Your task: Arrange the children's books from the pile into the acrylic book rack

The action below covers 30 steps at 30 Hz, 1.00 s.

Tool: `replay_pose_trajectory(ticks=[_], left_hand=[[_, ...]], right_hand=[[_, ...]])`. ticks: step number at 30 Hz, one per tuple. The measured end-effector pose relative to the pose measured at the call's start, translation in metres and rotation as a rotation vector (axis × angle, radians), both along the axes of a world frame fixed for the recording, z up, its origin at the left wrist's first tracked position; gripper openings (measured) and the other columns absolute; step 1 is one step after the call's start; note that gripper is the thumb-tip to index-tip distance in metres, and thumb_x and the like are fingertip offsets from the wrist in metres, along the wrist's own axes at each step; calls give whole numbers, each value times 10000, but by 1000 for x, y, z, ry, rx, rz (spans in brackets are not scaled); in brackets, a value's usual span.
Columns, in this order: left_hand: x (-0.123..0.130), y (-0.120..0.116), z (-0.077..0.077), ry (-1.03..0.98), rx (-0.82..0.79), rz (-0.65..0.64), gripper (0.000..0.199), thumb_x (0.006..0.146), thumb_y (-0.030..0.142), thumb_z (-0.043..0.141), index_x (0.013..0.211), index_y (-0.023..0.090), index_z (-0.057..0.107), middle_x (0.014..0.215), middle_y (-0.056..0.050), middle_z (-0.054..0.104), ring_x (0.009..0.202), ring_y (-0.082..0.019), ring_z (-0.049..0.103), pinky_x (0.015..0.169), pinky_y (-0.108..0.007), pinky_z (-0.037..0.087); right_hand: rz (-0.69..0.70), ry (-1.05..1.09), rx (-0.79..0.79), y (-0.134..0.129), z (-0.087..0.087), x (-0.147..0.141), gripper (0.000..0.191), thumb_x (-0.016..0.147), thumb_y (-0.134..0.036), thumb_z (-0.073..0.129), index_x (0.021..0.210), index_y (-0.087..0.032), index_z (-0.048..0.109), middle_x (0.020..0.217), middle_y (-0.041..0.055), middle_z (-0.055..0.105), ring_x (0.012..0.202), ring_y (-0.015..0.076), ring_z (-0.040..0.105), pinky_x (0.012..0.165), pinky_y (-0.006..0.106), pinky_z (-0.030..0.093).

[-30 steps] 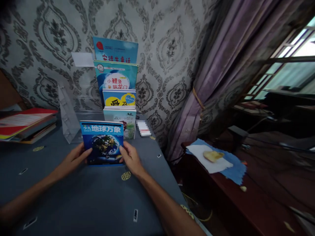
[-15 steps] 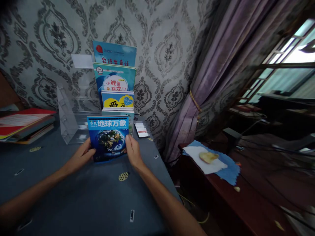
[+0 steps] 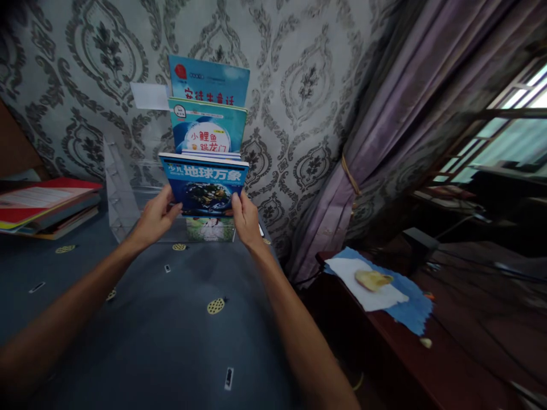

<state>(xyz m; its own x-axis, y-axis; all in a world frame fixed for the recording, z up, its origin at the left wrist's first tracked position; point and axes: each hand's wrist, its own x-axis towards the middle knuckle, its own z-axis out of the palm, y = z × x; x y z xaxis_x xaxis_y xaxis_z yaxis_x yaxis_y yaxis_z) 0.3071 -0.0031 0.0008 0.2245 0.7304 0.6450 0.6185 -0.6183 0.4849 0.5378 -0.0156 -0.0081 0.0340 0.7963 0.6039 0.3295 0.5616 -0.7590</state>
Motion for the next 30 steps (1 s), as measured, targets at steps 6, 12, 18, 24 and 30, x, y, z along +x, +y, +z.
replay_pose_trajectory(ticks=[6, 12, 18, 24, 30], left_hand=[[3, 8, -18, -17, -58, -30, 61, 860, 234, 468, 919, 226, 477, 836, -35, 601, 786, -218, 620, 720, -343, 501], [5, 10, -26, 32, -77, -32, 39, 868, 212, 479, 903, 228, 479, 879, -39, 635, 859, -225, 643, 791, -358, 522], [4, 9, -28, 123, -33, 22, 50, 875, 186, 501, 889, 229, 482, 895, -49, 639, 861, -233, 631, 805, -378, 514], [0, 13, -34, 170, -73, 53, 36, 890, 205, 506, 923, 218, 499, 900, -65, 666, 878, -255, 654, 816, -394, 510], [1, 10, -38, 202, -180, 158, 181, 906, 208, 523, 1085, 205, 493, 911, -84, 695, 926, -299, 689, 826, -408, 511]], right_hand=[[23, -11, -64, 9, -16, 9, 624, 896, -786, 387, 1054, -227, 615, 892, 51, 667, 658, 218, 689, 660, 360, 566], [43, -21, -102, 8, -31, 17, 578, 912, -756, 412, 1072, -231, 591, 992, 65, 688, 671, 209, 702, 677, 364, 583], [-5, 0, -23, 7, -39, 15, 406, 956, -606, 464, 1090, -230, 539, 1013, 79, 634, 701, 200, 695, 680, 366, 584], [-176, -74, 42, 5, -40, 9, 245, 949, -448, 510, 1052, -229, 548, 961, 68, 663, 886, 232, 659, 750, 353, 550], [-293, -190, 99, 4, -42, 6, 153, 921, -366, 516, 908, -223, 570, 890, 76, 642, 855, 242, 619, 785, 368, 505]])
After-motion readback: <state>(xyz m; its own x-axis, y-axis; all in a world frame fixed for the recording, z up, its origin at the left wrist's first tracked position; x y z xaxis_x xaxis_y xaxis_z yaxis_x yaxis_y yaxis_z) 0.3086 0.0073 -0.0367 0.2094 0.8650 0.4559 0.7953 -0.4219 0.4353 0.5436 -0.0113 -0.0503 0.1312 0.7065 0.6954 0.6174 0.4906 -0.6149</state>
